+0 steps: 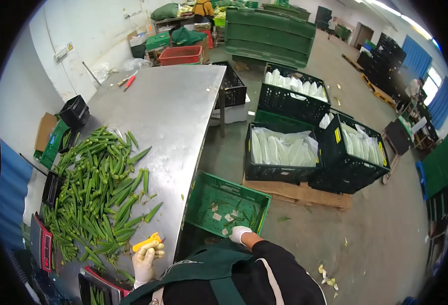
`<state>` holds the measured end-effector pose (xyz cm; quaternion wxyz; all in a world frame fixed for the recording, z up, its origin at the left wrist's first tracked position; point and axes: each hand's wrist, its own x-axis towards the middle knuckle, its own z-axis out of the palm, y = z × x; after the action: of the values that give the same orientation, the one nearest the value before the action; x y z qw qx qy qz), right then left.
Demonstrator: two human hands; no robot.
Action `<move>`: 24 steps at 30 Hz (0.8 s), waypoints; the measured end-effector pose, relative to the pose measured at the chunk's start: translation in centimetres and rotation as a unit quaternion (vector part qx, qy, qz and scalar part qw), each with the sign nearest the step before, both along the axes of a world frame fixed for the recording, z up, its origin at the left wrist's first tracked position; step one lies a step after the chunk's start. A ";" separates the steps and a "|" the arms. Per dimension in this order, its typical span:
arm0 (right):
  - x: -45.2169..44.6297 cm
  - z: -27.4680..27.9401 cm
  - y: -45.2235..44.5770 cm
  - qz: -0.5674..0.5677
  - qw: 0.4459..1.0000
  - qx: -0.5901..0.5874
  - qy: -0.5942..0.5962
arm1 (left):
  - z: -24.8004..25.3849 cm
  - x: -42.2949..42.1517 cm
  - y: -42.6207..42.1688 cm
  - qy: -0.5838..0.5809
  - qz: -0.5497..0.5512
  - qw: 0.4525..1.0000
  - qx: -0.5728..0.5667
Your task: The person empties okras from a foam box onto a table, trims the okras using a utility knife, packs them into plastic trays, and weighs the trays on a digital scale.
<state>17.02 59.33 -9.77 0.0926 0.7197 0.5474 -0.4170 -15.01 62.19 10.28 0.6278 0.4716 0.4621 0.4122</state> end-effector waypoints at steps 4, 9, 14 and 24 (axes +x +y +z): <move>0.0 0.8 5.3 0.045 0.998 0.042 0.024 | -0.2 1.3 1.8 -0.004 0.012 1.000 0.003; 0.5 2.2 8.0 0.036 0.997 0.063 0.033 | -0.5 2.4 3.9 0.016 0.021 1.000 0.002; 1.3 3.2 10.4 -0.068 0.980 0.154 0.107 | -0.8 2.8 5.2 0.025 0.047 0.998 -0.035; -2.4 8.7 20.5 -0.055 0.890 0.406 0.199 | -1.1 2.8 8.0 0.039 0.074 0.993 -0.089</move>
<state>14.57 79.84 -1.09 -0.3423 0.6251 0.6354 -0.2973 -12.18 70.21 9.14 0.6163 0.3943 0.5547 0.3964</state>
